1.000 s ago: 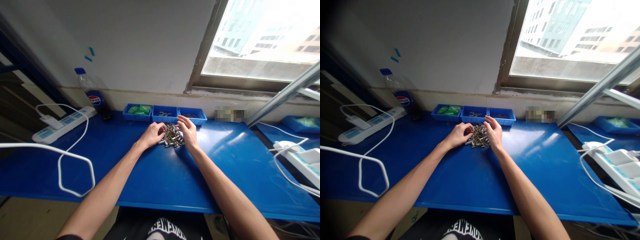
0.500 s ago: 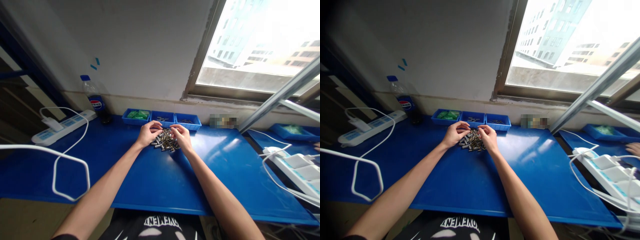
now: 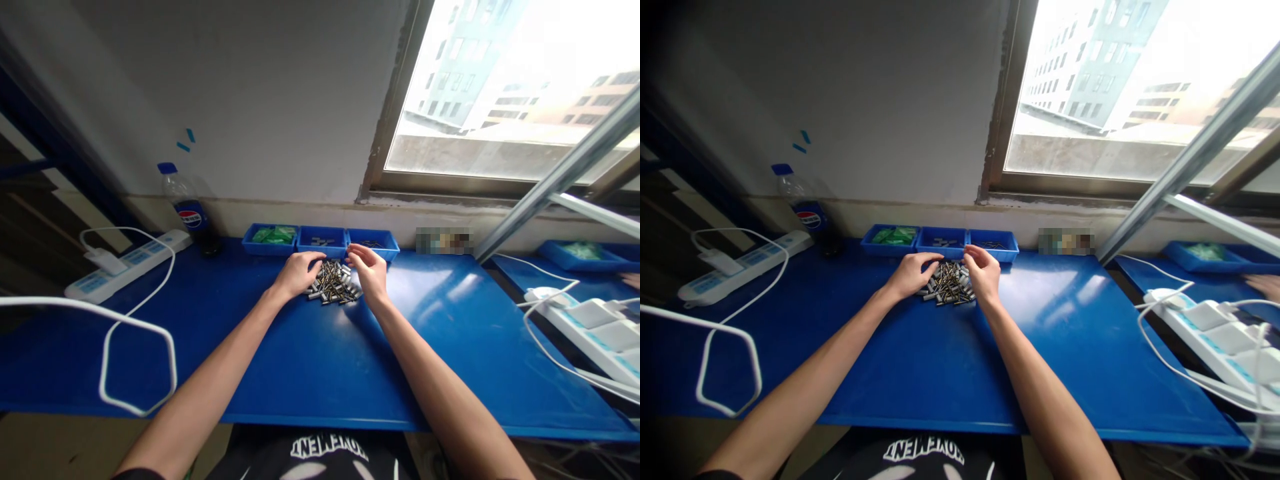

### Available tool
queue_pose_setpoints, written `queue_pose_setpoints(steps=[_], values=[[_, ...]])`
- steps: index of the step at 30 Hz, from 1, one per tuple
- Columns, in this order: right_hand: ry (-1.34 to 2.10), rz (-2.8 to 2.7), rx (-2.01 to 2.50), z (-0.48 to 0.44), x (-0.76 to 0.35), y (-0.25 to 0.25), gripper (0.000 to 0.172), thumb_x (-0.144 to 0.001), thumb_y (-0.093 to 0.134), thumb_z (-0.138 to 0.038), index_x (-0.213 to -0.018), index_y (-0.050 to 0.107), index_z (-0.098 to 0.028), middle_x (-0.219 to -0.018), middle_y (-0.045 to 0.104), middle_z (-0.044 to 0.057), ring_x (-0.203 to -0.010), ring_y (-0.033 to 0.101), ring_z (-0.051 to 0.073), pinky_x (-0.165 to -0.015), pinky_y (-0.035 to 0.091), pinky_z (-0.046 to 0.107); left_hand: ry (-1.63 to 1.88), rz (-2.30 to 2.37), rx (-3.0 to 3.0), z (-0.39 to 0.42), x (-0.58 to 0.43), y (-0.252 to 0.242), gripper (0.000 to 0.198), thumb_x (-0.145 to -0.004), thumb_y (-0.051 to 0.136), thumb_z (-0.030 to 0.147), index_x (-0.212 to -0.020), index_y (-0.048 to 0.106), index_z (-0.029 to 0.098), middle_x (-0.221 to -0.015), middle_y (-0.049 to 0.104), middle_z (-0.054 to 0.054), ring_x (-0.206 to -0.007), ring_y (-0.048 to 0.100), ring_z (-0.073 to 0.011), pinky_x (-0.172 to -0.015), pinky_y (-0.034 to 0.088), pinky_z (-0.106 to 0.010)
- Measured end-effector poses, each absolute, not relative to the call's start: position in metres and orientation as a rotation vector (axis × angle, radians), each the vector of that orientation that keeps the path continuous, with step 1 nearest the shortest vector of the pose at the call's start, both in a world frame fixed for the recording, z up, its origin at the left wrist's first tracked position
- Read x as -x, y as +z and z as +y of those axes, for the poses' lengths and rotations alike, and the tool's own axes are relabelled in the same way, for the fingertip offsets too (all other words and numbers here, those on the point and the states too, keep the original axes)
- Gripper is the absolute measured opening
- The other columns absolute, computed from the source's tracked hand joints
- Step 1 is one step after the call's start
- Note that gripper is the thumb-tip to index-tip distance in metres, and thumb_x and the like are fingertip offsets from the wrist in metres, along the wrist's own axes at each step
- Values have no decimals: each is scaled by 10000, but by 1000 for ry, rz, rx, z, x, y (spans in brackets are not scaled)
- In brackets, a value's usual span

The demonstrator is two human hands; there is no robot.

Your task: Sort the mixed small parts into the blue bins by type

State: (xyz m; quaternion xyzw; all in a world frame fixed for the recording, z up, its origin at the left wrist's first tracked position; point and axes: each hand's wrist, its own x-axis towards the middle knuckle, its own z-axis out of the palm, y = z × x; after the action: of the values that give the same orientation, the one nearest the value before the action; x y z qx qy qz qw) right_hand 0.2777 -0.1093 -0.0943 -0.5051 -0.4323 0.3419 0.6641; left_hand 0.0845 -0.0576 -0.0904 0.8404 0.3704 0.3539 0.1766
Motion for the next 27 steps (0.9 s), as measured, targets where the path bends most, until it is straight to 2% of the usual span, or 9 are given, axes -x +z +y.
queue_pose_setpoints(steps=[3, 5, 8, 12, 17, 21, 27], values=[[739, -925, 1119, -106, -286, -97, 501, -752, 735, -375, -1214, 709, -184, -1260, 742, 137, -910, 754, 236, -834, 611, 391, 803, 1100, -2538, -46, -94, -85, 367, -933, 533, 112, -1199, 776, 180, -1248, 766, -100, -1186, 726, -255, -1087, 550, -383], [752, -907, 1132, -105, -289, -100, 493, -760, 716, -379, -1209, 697, -177, -1223, 749, 145, -869, 754, 234, -806, 616, 395, 639, 1128, -2610, -39, -102, -81, 439, -858, 559, 33, -1186, 792, 208, -1194, 786, -96, -1145, 745, -257, -1030, 577, -354], [769, -909, 1152, -105, -289, -104, 460, -764, 711, -404, -1161, 697, -173, -1157, 760, 143, -801, 742, 220, -772, 614, 391, 536, 1094, -2629, -30, -108, -79, 468, -745, 615, -31, -1066, 833, 231, -1057, 816, -101, -1035, 778, -275, -954, 599, -342], [801, -925, 1160, -105, -286, -105, 438, -769, 698, -420, -1138, 698, -185, -1131, 762, 126, -748, 723, 199, -734, 604, 368, 606, 1050, -2606, -22, -107, -79, 358, -724, 662, 15, -932, 842, 245, -930, 824, -75, -903, 792, -251, -890, 607, -308], [803, -923, 1168, -105, -287, -104, 413, -779, 683, -408, -1130, 702, -191, -1102, 768, 105, -737, 714, 187, -706, 588, 342, 617, 1048, -2652, -23, -103, -76, 285, -772, 649, 87, -912, 829, 260, -872, 818, -43, -841, 781, -226, -805, 599, -275], [801, -919, 1163, -105, -287, -104, 383, -784, 674, -390, -1108, 712, -191, -1072, 772, 94, -735, 715, 184, -690, 576, 325, 602, 1077, -2651, -26, -99, -72, 270, -752, 646, 85, -883, 816, 250, -855, 808, -48, -807, 766, -233, -758, 582, -286], [795, -966, 1203, -107, -286, -103, 337, -772, 686, -390, -1041, 734, -192, -871, 779, 54, -711, 709, 194, -692, 564, 320, 674, 909, -2504, -22, -87, -66, 224, -722, 655, 113, -886, 786, 193, -783, 780, -31, -709, 735, -182, -680, 562, -249]])
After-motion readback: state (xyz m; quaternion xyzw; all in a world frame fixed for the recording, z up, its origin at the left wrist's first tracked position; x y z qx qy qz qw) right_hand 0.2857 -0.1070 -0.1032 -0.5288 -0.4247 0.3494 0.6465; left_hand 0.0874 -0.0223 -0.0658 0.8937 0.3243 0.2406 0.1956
